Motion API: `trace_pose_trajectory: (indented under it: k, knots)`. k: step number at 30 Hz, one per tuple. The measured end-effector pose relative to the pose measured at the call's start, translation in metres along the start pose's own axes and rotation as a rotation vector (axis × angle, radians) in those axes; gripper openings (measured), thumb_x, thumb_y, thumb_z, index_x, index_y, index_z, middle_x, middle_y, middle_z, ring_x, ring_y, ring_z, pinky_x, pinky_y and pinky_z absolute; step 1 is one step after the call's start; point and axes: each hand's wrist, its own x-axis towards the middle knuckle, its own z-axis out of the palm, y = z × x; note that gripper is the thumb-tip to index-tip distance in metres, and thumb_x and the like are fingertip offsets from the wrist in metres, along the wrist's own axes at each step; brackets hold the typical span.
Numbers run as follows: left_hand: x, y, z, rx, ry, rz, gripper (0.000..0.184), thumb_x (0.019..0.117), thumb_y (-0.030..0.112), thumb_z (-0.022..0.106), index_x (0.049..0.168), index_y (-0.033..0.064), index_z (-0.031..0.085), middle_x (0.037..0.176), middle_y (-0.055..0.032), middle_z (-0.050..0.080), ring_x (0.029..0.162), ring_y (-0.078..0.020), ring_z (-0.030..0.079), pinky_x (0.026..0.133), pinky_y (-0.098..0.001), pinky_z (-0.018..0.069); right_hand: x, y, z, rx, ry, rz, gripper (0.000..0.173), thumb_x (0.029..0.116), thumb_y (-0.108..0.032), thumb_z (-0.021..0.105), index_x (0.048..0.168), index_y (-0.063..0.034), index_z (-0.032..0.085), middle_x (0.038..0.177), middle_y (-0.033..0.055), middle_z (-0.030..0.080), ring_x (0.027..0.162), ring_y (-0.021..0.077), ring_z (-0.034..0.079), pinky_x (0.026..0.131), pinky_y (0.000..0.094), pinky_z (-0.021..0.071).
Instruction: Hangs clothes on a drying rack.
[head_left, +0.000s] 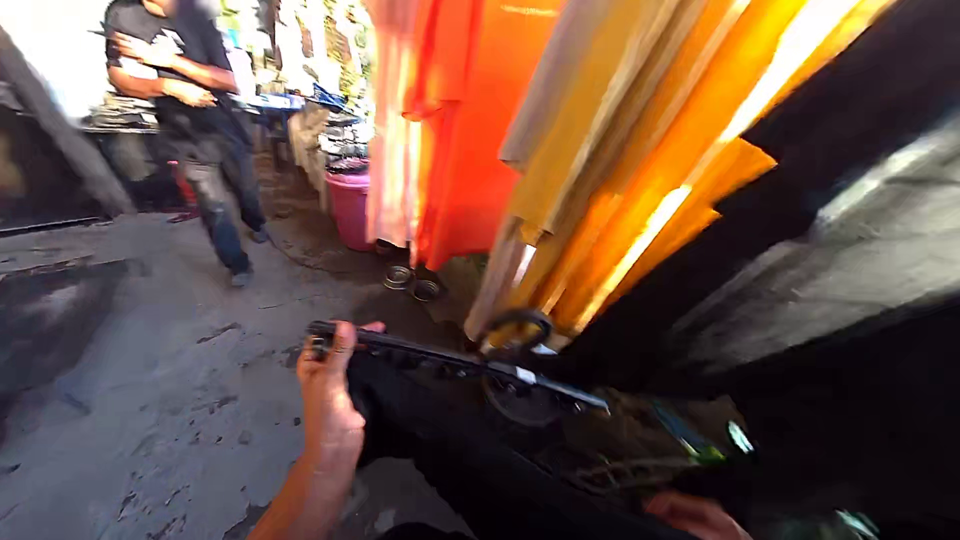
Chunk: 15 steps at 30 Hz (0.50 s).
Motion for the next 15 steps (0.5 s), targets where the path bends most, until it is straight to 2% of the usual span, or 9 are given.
trace_pose_trajectory:
  k: [1, 3, 7, 9, 11, 13, 14, 15]
  knots:
    - [0.0, -0.002, 0.0, 0.021, -0.011, -0.041, 0.02, 0.1087, 0.015, 0.046, 0.113, -0.0017, 0.056, 0.095, -0.0126, 0.077, 0.087, -0.0218, 0.077, 0.079, -0.0377, 0.0647, -0.005, 0.008, -0.004, -0.109, 0.042, -0.113, 0.017, 0.0908, -0.022, 0.078, 0.103, -0.0105, 0.075, 0.114, -0.0013, 0.071, 0.11, 0.0086, 0.066, 0.096, 0.0294, 0.0567]
    - [-0.001, -0.01, 0.001, -0.008, -0.097, -0.121, 0.026, 0.1108, 0.023, 0.041, 0.114, 0.0028, 0.057, 0.099, -0.0074, 0.077, 0.092, -0.0166, 0.076, 0.081, -0.0339, 0.0637, -0.011, 0.008, -0.004, -0.17, 0.201, -0.201, 0.013, 0.0919, -0.029, 0.077, 0.102, -0.0209, 0.076, 0.113, -0.0057, 0.073, 0.108, 0.0083, 0.067, 0.093, 0.0265, 0.0579]
    - [-0.006, -0.026, 0.008, -0.218, -0.288, -0.32, 0.047, 0.1134, 0.029, 0.023, 0.1, 0.013, 0.065, 0.096, 0.001, 0.077, 0.091, -0.0087, 0.074, 0.08, -0.0265, 0.0627, -0.018, 0.001, -0.005, -0.04, 0.406, -0.214, 0.011, 0.0918, -0.027, 0.076, 0.098, -0.018, 0.078, 0.124, 0.0034, 0.069, 0.12, 0.0181, 0.062, 0.102, 0.0345, 0.0534]
    - [-0.007, -0.033, 0.01, -0.195, -0.33, -0.358, 0.052, 0.1134, 0.027, 0.015, 0.098, 0.0136, 0.064, 0.095, 0.0053, 0.077, 0.092, -0.0048, 0.073, 0.083, -0.0241, 0.0613, -0.026, -0.002, -0.005, -0.001, 0.463, -0.187, 0.011, 0.0912, -0.027, 0.076, 0.096, -0.0167, 0.079, 0.136, 0.0091, 0.064, 0.132, 0.0235, 0.055, 0.109, 0.0393, 0.0488]
    - [-0.003, -0.043, 0.004, -0.142, -0.386, -0.329, 0.05, 0.1126, 0.02, 0.016, 0.103, 0.011, 0.064, 0.098, 0.0075, 0.077, 0.098, -0.0031, 0.072, 0.089, -0.0236, 0.0593, -0.036, -0.003, -0.004, -0.008, 0.498, -0.164, 0.013, 0.0912, -0.026, 0.077, 0.094, -0.0141, 0.079, 0.142, 0.0137, 0.059, 0.138, 0.0267, 0.05, 0.113, 0.0423, 0.0461]
    - [0.005, -0.061, -0.008, -0.186, -0.544, -0.292, 0.042, 0.1118, 0.014, 0.021, 0.111, 0.0044, 0.061, 0.105, 0.003, 0.075, 0.105, -0.0069, 0.071, 0.094, -0.0259, 0.0571, -0.045, -0.004, -0.002, -0.018, 0.489, -0.171, 0.014, 0.0924, -0.024, 0.076, 0.094, -0.0106, 0.077, 0.143, 0.0165, 0.057, 0.138, 0.0274, 0.05, 0.114, 0.0428, 0.0457]
    - [0.006, -0.071, -0.011, -0.274, -0.615, -0.285, 0.039, 0.1103, 0.009, 0.025, 0.116, -0.0031, 0.062, 0.108, -0.0043, 0.074, 0.106, -0.0132, 0.071, 0.094, -0.0303, 0.0565, -0.048, -0.003, -0.001, -0.002, 0.461, -0.182, 0.015, 0.0937, -0.023, 0.074, 0.096, -0.0084, 0.076, 0.143, 0.0178, 0.058, 0.138, 0.0276, 0.051, 0.114, 0.0429, 0.0459]
    - [-0.005, -0.071, 0.002, -0.297, -0.541, -0.323, 0.04, 0.1098, 0.012, 0.025, 0.107, -0.0022, 0.062, 0.097, -0.0069, 0.075, 0.095, -0.0168, 0.074, 0.086, -0.0336, 0.061, -0.052, -0.003, 0.0, 0.033, 0.433, -0.187, 0.016, 0.0944, -0.021, 0.073, 0.099, -0.0056, 0.076, 0.142, 0.0194, 0.059, 0.137, 0.0282, 0.053, 0.113, 0.0432, 0.0469]
